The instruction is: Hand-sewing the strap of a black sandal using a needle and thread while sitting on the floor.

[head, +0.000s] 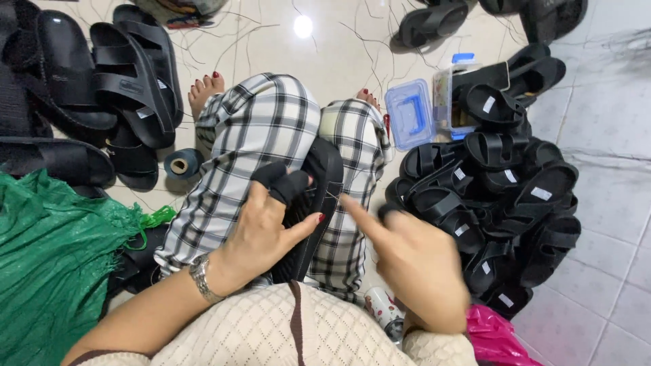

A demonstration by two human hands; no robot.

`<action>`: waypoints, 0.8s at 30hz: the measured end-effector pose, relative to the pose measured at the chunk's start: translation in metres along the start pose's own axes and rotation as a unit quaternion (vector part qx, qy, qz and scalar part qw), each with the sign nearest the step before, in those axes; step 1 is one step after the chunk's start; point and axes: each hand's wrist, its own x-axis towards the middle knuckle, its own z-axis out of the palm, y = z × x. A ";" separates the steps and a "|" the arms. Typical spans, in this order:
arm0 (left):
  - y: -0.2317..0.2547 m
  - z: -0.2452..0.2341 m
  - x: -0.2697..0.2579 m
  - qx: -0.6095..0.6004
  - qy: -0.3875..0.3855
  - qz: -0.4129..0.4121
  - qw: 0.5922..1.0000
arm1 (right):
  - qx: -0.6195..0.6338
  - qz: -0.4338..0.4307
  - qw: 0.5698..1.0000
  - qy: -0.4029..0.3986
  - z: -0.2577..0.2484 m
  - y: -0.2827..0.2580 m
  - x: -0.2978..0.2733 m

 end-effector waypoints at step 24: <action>-0.008 -0.017 0.016 -0.181 0.123 0.055 0.974 | 0.083 -0.014 0.978 0.193 0.051 0.014 0.039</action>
